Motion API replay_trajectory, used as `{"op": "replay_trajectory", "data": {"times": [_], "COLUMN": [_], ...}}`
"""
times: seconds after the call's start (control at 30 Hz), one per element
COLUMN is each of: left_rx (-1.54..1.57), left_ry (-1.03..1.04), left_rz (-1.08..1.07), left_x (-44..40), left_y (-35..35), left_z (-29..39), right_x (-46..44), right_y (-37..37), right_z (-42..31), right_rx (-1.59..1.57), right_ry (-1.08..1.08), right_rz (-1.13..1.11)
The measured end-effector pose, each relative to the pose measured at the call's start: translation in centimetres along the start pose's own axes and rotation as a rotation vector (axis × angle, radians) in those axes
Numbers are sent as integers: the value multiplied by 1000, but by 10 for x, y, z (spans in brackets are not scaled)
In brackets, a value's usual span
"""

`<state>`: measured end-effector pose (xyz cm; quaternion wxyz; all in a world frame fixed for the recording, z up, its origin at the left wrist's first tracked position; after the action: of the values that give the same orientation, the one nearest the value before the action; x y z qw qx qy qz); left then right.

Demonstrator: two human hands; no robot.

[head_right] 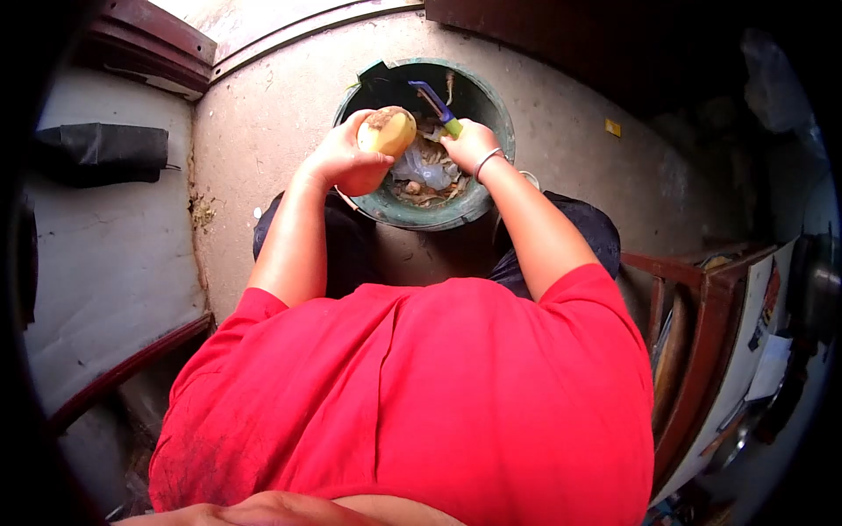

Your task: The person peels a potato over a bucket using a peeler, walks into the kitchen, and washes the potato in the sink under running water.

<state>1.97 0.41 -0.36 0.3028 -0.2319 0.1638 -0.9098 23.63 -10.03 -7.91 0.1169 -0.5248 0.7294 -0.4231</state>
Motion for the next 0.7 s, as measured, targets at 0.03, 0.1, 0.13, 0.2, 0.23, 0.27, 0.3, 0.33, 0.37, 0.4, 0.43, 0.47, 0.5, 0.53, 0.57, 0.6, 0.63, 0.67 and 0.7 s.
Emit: {"op": "replay_trajectory", "data": {"times": [0.03,0.1,0.13,0.2,0.23,0.27,0.3,0.33,0.37,0.4,0.43,0.47,0.5,0.53,0.57,0.6,0.63,0.67,0.7], "left_rx": [11,-90,-106,-83,-60,-62,-64,16,95,87,72,65,74,37,-2,-48,-46,-45,-45], "left_ry": [-3,9,4,27,51,43,40,84,129,131,155,179,178,154,130,135,135,141,146], "left_rz": [6,76,88,53,25,41,39,1,-40,-46,-4,44,52,71,87,120,123,149,175], "left_x": [-1,-7,-8,-7,-7,-5,-2,-1,-1,-1,-2,-3,-3,-2,-2,-3,-3,-3,-2], "left_y": [0,-4,-4,-4,-4,-3,-2,-1,0,2,4,5,4,2,-1,-2,-1,-1,0], "left_z": [-4,-11,-11,-9,-6,-3,-3,-2,-1,-2,-3,-4,-3,-1,0,1,2,2,3], "right_x": [10,22,26,27,26,22,20,16,13,2,4,6,10,15,19,23,27,31,33], "right_y": [-6,-4,-2,10,16,24,23,21,19,33,33,33,29,22,16,13,12,12,14], "right_z": [-15,-28,-35,-38,-35,-28,-27,-22,-14,10,8,8,7,-3,-11,-19,-26,-31,-35], "right_rx": [-48,-217,-195,-196,-206,-280,-283,-222,-160,125,118,-48,-206,-300,-290,-431,-574,-673,-674], "right_ry": [-35,-168,-156,-233,-239,-245,-243,-12,221,68,69,124,176,195,192,195,197,166,165], "right_rz": [40,75,62,42,3,21,20,-170,-356,-291,-285,-274,-267,-283,-288,-313,-335,-360,-360]}}
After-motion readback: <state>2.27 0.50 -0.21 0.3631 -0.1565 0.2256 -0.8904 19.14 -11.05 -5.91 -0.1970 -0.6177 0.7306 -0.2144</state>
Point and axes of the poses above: each hand's wrist, its own x-axis away from the middle knuckle, its own y-axis out of the palm, z = x × y, the point moved 2 cm from there along -x, towards the middle knuckle, and after that the axes turned 1 degree about -x, right-handed, at the moved point
